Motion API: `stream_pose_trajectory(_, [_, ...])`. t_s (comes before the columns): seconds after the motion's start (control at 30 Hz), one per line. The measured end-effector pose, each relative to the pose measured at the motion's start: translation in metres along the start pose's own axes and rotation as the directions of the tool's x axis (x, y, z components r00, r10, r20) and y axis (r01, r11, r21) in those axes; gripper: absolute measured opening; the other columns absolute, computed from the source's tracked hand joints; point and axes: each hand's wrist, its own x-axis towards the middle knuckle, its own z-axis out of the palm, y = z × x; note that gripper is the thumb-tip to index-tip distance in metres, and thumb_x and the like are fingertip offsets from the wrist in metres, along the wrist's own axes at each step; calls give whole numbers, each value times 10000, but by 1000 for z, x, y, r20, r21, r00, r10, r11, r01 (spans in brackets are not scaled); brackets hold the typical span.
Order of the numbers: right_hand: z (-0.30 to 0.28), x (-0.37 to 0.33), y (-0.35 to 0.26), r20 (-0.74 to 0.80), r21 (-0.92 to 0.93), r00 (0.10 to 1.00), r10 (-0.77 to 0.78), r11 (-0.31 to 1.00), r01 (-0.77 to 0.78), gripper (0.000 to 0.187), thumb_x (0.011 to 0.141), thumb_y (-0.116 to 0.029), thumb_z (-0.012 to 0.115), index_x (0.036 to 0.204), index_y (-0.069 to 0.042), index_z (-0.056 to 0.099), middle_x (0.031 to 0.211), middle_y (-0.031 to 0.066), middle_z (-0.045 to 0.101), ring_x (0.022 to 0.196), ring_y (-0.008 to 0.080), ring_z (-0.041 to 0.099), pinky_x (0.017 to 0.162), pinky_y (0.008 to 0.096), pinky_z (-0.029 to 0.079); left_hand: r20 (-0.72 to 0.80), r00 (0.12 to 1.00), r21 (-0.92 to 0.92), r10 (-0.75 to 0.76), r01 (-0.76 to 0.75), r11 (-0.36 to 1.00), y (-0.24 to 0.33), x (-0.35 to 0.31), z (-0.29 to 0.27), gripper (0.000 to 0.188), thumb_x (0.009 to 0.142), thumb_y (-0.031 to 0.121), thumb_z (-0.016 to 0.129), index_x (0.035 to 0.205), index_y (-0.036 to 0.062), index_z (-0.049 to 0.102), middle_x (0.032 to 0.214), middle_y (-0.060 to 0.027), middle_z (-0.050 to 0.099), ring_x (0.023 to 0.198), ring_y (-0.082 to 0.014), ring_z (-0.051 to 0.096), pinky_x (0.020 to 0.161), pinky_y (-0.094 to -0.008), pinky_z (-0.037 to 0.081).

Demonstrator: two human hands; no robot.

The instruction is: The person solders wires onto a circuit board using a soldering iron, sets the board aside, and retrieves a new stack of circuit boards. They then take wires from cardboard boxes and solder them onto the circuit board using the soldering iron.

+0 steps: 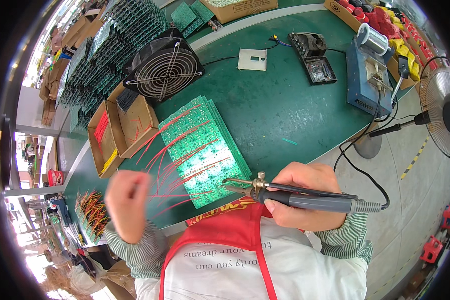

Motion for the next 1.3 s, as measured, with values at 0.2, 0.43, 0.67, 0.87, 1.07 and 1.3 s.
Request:
stream_pose_trajectory(0.2, [-5, -5, 2, -36, -64, 999, -9, 998, 7, 193, 678, -77, 723, 767, -27, 559, 555, 32, 587, 439, 106, 547, 425, 231, 392, 158, 950, -159, 270, -246, 956, 30, -2, 19, 136, 799, 51, 659, 931, 81, 647, 809, -106, 565, 689, -278, 592, 577, -367, 484])
stream_pose_trajectory(0.43, [-9, -8, 3, -44, -58, 999, 4, 998, -6, 187, 676, -81, 721, 758, -31, 561, 569, 34, 586, 455, 112, 559, 433, 239, 399, 288, 919, -381, 270, -149, 913, 40, -4, 58, 100, 777, 42, 692, 835, 11, 616, 743, -74, 551, 520, -167, 488, 488, -294, 401])
stream_pose_trajectory(0.67, [-4, -6, 9, -52, -13, 998, 22, 1000, -23, 183, 678, -75, 720, 759, -27, 564, 570, 35, 586, 458, 111, 555, 435, 238, 401, 365, 895, -356, 256, -120, 927, 42, -4, 59, 96, 780, 59, 662, 824, 23, 585, 765, -105, 560, 656, -291, 581, 575, -380, 460])
stream_pose_trajectory(0.87, [-9, -5, 7, -51, -41, 999, 10, 999, -12, 190, 667, -80, 725, 756, -29, 565, 571, 37, 584, 457, 115, 558, 433, 238, 403, 325, 910, -392, 257, -118, 912, 40, -3, 61, 108, 756, 34, 700, 803, 14, 604, 719, -60, 547, 503, -156, 474, 473, -289, 391])
stream_pose_trajectory(1.07, [-14, -9, 7, -92, -86, 996, -13, 996, 5, 208, 652, -102, 732, 759, -28, 569, 584, 37, 585, 452, 114, 549, 436, 234, 402, 294, 926, -387, 237, -111, 915, 43, 0, 51, 95, 776, 46, 685, 836, 14, 619, 740, -77, 569, 528, -166, 496, 492, -287, 406])
stream_pose_trajectory(1.3, [-22, -17, 9, -88, -120, 996, -23, 993, 13, 208, 659, -103, 731, 770, -25, 573, 600, 35, 594, 458, 105, 548, 448, 226, 408, -30, 996, -36, 81, -82, 996, 30, 15, 13, 66, 830, 61, 648, 871, 10, 640, 704, -84, 601, 584, -159, 553, 546, -278, 443])
